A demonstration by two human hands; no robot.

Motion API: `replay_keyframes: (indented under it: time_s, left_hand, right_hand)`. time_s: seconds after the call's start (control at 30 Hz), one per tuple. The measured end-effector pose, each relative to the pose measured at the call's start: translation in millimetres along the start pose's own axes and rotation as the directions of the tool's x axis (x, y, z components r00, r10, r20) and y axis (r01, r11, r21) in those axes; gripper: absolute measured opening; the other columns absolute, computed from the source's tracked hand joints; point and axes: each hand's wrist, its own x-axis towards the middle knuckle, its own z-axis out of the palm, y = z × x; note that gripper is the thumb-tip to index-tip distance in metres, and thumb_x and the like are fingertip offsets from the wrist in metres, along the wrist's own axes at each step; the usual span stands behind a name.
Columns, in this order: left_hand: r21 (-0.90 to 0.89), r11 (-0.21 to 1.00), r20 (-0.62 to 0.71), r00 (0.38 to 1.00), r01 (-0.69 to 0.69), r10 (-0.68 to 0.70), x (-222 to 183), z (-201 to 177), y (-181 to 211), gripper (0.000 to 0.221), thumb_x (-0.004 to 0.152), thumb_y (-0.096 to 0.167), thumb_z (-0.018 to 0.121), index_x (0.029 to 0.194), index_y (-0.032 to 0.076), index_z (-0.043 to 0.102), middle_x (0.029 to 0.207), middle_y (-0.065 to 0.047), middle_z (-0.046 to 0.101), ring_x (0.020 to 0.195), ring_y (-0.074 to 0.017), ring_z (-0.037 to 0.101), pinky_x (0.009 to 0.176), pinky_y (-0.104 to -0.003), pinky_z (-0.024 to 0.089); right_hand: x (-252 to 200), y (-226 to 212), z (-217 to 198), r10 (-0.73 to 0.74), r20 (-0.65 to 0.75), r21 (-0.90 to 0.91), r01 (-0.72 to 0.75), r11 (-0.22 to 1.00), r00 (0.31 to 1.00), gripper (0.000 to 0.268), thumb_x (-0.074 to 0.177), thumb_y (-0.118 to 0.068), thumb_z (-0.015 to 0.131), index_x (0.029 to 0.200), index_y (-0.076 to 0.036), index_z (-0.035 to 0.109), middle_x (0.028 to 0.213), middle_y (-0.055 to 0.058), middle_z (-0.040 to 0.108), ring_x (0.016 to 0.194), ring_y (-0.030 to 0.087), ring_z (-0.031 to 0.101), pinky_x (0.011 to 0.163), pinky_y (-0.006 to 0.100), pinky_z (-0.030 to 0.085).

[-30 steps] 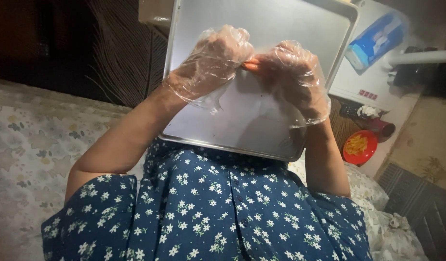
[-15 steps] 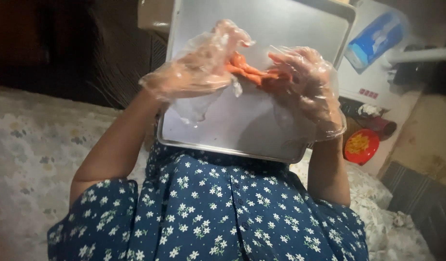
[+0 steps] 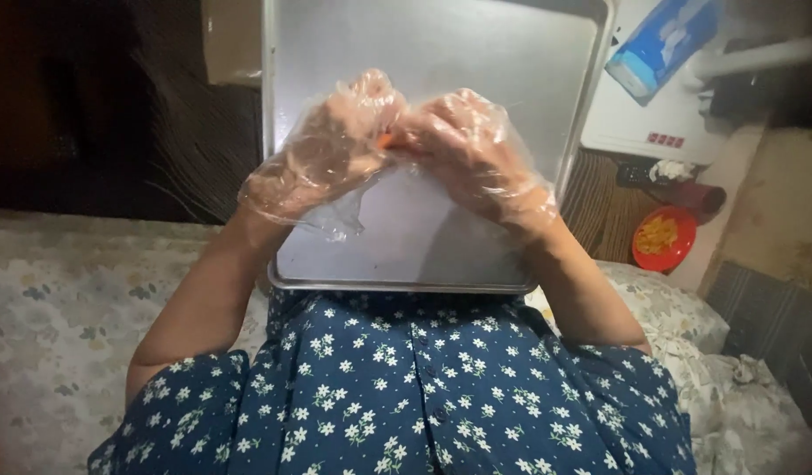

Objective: Kneading and shaping a small piece of orange dough on a metal tray while wearing plastic gloves.

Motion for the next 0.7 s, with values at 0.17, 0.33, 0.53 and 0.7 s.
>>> replay_keyframes:
  time_s: [0.17,0.33,0.53,0.7]
  left_hand:
    - [0.252,-0.959,0.482,0.876,-0.128,0.01,16,98,-47,0.018,0.102,0.021,0.068,0.091,0.011,0.059,0.086,-0.002,0.053,0.075,-0.0137,0.049,0.059,-0.026,0.041]
    - [0.486,-0.824,0.521,0.854,-0.291,0.006,15,106,-52,0.023,0.1,0.024,0.071,0.087,0.006,0.063,0.086,-0.004,0.053,0.074,-0.014,0.047,0.062,-0.025,0.039]
    - [0.723,-0.045,0.691,0.723,-0.69,0.013,18,73,-39,0.029,0.094,0.003,0.072,0.113,0.019,0.056,0.102,-0.007,0.057,0.095,-0.0203,0.064,0.082,-0.027,0.059]
    - [0.77,-0.542,0.496,0.85,-0.336,0.178,14,95,-51,0.028,0.087,0.011,0.085,0.074,0.006,0.061,0.073,-0.003,0.056,0.062,-0.0092,0.05,0.054,-0.02,0.038]
  right_hand:
    - [8,6,7,-0.09,-0.081,0.056,0.095,0.994,0.993,0.019,0.096,0.009,0.071,0.095,-0.008,0.064,0.076,0.005,0.055,0.061,0.018,0.042,0.061,0.034,0.041]
    - [4,8,9,-0.097,-0.046,-0.109,0.091,0.99,0.994,0.022,0.1,-0.001,0.067,0.084,-0.009,0.055,0.073,0.005,0.049,0.063,0.019,0.04,0.061,0.033,0.042]
    - [2,5,8,-0.116,-0.067,-0.204,0.1,0.974,0.991,0.024,0.097,-0.006,0.069,0.079,-0.012,0.055,0.073,0.003,0.05,0.066,0.017,0.042,0.059,0.03,0.043]
    - [2,4,7,-0.121,-0.143,-0.185,0.093,0.978,0.982,0.033,0.104,-0.014,0.07,0.076,-0.011,0.051,0.068,0.002,0.044,0.061,0.017,0.038,0.056,0.031,0.043]
